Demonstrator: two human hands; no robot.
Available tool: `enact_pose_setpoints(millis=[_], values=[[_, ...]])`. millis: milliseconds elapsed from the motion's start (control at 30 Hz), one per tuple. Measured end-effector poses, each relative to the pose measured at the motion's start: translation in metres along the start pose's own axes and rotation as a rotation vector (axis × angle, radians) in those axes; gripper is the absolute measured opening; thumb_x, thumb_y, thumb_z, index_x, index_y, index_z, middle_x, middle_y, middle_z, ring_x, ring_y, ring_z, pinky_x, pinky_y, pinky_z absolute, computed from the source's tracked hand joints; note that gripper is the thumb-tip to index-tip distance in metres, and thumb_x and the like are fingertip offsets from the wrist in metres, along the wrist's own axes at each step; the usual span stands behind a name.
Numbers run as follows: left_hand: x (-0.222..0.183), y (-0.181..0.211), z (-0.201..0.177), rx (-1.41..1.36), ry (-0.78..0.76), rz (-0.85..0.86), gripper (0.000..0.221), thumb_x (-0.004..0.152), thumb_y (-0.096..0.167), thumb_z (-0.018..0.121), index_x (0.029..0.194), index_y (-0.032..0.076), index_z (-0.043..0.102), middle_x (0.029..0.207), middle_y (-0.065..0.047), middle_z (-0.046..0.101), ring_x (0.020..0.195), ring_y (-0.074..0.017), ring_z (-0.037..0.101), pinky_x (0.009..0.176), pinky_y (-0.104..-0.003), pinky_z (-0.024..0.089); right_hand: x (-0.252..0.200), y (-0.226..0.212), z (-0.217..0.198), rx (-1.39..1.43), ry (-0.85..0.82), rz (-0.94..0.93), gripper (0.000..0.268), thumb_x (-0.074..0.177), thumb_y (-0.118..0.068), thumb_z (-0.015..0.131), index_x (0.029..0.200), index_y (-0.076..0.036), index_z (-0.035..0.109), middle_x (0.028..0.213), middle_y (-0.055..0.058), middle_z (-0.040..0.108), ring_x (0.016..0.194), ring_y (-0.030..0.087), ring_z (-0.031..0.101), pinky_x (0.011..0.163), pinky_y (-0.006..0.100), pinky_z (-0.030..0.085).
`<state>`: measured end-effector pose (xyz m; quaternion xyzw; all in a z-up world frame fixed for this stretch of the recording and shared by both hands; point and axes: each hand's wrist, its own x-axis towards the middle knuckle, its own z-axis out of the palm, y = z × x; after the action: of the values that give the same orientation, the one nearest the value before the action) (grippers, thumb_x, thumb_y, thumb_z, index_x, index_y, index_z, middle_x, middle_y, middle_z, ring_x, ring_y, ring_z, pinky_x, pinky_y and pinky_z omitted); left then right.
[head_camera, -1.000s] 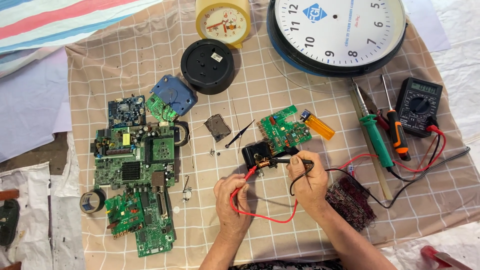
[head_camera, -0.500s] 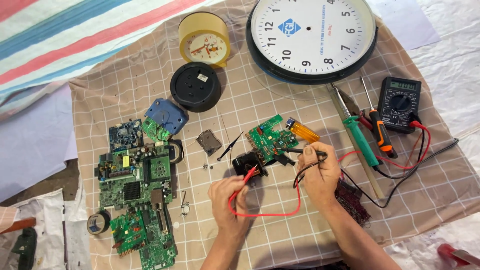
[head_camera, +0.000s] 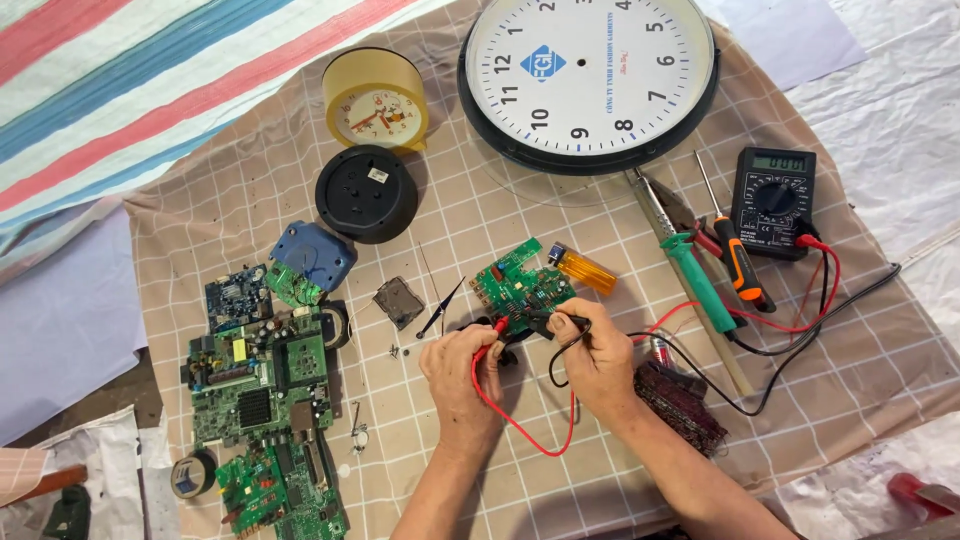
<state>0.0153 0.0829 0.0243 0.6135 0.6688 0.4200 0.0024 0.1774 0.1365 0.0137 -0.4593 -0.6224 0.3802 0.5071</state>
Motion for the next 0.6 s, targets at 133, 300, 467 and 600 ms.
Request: enact_pose_setpoints(millis=[133, 300, 467, 600], values=[[0.001, -0.003, 0.004, -0.026, -0.005, -0.018, 0.012, 0.104, 0.032, 0.060, 0.108, 0.022, 0.066, 0.108, 0.005, 0.074, 0.098, -0.0202, 0.063, 0.096, -0.040, 0.039, 0.002, -0.003, 0.003, 0.031, -0.020, 0.008, 0.016, 0.102, -0.016, 0.060, 0.115, -0.006, 0.064, 0.092, 0.005, 0.072, 0.083, 0.012, 0.071, 0.076, 0.024, 0.059], [0.001, -0.009, 0.009, -0.086, 0.097, 0.015, 0.006, 0.095, 0.021, 0.073, 0.100, 0.022, 0.070, 0.100, 0.005, 0.076, 0.093, -0.0194, 0.066, 0.097, -0.036, 0.040, 0.004, -0.007, 0.008, 0.044, 0.121, 0.074, 0.009, 0.097, -0.012, 0.072, 0.102, -0.005, 0.073, 0.077, 0.015, 0.077, 0.078, 0.020, 0.075, 0.072, 0.036, 0.061], [0.001, -0.011, 0.012, -0.074, 0.094, 0.027, 0.006, 0.095, 0.022, 0.073, 0.100, 0.022, 0.069, 0.100, 0.005, 0.076, 0.093, -0.0189, 0.066, 0.096, -0.036, 0.040, 0.003, -0.004, 0.010, 0.036, 0.122, 0.070, 0.008, 0.097, -0.012, 0.072, 0.102, -0.006, 0.073, 0.076, 0.014, 0.076, 0.078, 0.019, 0.075, 0.072, 0.036, 0.061], [0.001, -0.012, 0.013, -0.075, 0.085, 0.030, 0.006, 0.095, 0.022, 0.073, 0.100, 0.023, 0.069, 0.100, 0.005, 0.076, 0.092, -0.0194, 0.066, 0.095, -0.037, 0.040, 0.002, -0.002, 0.010, 0.042, 0.126, 0.065, 0.008, 0.096, -0.012, 0.073, 0.102, -0.006, 0.073, 0.075, 0.014, 0.076, 0.078, 0.018, 0.074, 0.071, 0.036, 0.061]])
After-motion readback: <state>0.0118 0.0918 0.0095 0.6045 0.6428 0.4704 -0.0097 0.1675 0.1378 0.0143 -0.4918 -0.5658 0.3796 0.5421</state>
